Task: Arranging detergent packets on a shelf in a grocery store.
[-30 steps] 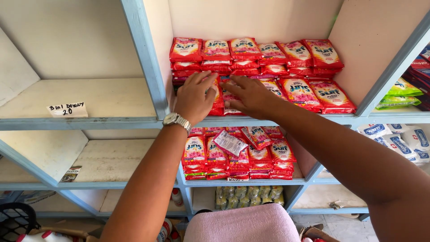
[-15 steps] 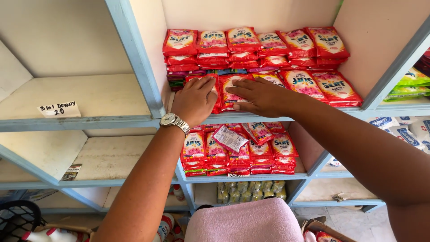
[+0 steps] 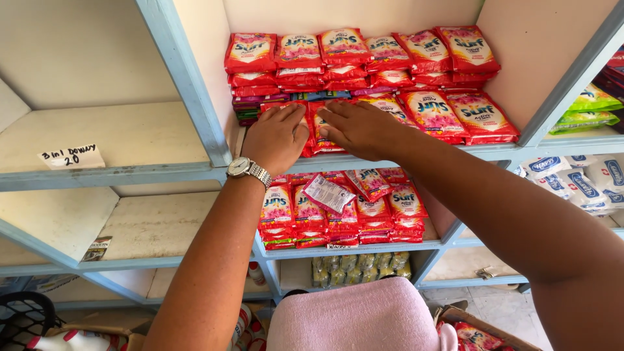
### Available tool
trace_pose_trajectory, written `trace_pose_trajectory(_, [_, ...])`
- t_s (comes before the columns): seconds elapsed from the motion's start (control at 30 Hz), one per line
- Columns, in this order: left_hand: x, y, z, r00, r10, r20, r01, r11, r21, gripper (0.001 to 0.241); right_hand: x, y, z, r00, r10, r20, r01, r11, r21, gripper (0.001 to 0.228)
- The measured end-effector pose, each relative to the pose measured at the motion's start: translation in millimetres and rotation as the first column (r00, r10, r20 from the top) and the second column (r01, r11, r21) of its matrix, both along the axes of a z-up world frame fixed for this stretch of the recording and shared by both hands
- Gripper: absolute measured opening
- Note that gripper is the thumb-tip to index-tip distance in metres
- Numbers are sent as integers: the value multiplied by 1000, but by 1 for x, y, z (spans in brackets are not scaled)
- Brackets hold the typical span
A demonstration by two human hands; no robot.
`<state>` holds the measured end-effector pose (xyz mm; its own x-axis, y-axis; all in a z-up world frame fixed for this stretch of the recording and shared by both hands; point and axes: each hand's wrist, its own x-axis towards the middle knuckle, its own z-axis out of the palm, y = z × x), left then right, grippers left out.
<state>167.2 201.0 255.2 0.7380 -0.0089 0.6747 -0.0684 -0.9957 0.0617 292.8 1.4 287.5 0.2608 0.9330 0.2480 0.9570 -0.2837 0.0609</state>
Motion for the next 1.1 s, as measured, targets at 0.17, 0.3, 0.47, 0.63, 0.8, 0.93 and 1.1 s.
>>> trace_pose_trajectory(0.17, [5, 5, -4, 1000, -11, -20, 10, 999, -39, 47, 8, 2, -7, 997, 19, 78, -22, 999, 38, 65])
trace_pose_trajectory(0.3, [-14, -20, 17, 987, 109, -118, -125, 982, -138, 53, -2, -2, -5, 995, 20, 101, -23, 999, 25, 62])
trace_pose_trajectory(0.47, [-55, -57, -6, 970, 70, 234, -61, 997, -44, 50, -62, -49, 9, 978, 158, 134, -192, 935, 297, 60])
trace_pose_trajectory(0.63, [-99, -95, -68, 919, -217, 330, 262, 960, -97, 59, -116, -109, -37, 979, 203, 30, -197, 891, 409, 57])
trace_pose_trajectory(0.8, [-114, -114, -173, 959, -274, 67, 282, 935, -215, 59, -121, -170, -165, 965, 43, -257, 111, 823, 557, 47])
trace_pose_trajectory(0.93, [-121, -119, -238, 954, -274, -125, 220, 918, -331, 62, -99, -250, -315, 804, -266, -532, 538, 708, 458, 42])
trace_pose_trajectory(1.1, [-120, -136, -290, 939, -226, -257, 36, 811, -583, 45, -88, -388, -483, 397, -541, -741, 884, 443, 150, 43])
